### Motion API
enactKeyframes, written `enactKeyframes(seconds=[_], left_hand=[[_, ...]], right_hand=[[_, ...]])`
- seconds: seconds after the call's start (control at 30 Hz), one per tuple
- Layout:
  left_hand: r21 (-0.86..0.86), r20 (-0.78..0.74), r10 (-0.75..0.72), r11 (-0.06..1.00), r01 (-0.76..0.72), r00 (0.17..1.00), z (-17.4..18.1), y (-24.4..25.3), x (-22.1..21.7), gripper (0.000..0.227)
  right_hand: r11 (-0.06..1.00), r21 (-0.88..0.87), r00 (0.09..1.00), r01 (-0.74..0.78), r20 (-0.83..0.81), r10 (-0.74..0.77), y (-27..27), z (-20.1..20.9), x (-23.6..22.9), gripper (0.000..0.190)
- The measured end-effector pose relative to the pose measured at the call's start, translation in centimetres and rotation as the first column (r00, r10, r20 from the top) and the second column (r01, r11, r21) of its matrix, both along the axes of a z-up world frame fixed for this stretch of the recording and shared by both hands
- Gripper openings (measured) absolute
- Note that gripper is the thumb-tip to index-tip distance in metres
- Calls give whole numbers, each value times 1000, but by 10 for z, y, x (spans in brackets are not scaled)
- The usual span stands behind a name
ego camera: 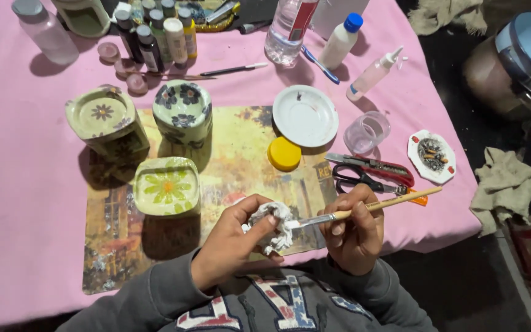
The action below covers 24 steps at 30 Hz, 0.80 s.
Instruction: The recorder is painting a small white object with a brush at a craft table.
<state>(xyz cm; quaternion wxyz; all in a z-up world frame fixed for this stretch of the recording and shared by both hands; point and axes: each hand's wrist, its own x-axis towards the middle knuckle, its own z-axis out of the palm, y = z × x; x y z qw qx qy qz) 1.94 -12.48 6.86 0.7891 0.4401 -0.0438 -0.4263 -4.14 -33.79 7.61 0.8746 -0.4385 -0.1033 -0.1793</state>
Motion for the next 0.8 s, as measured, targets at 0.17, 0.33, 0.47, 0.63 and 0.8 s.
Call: enactKeyframes(seconds=[0.17,0.33,0.47,0.63,0.8], left_hand=[[-79,130,64,995,-54,990,-17,0,6,27],[-187,52,117,977,-105,992,-6,-1,7,25],[-187,57,144,974,-131,988,1,-2,5,26],[-103,77,86,992,-78,993,-14,-1,1,28],[22,495,82,994,-107,865,-20,-8,-7,31]], right_hand=[[1000,-12,1000,-18,-17,18,-1,1,10,20],[1000,-28,1000,-8,-19,7,2,-2,9,18],[997,-66,999,-25,18,26,2,-5,4,17],[994,-107,998,37,47,-32,-3,-25,2,24],[665,-747,997,20,61,38,15,19,11,29]])
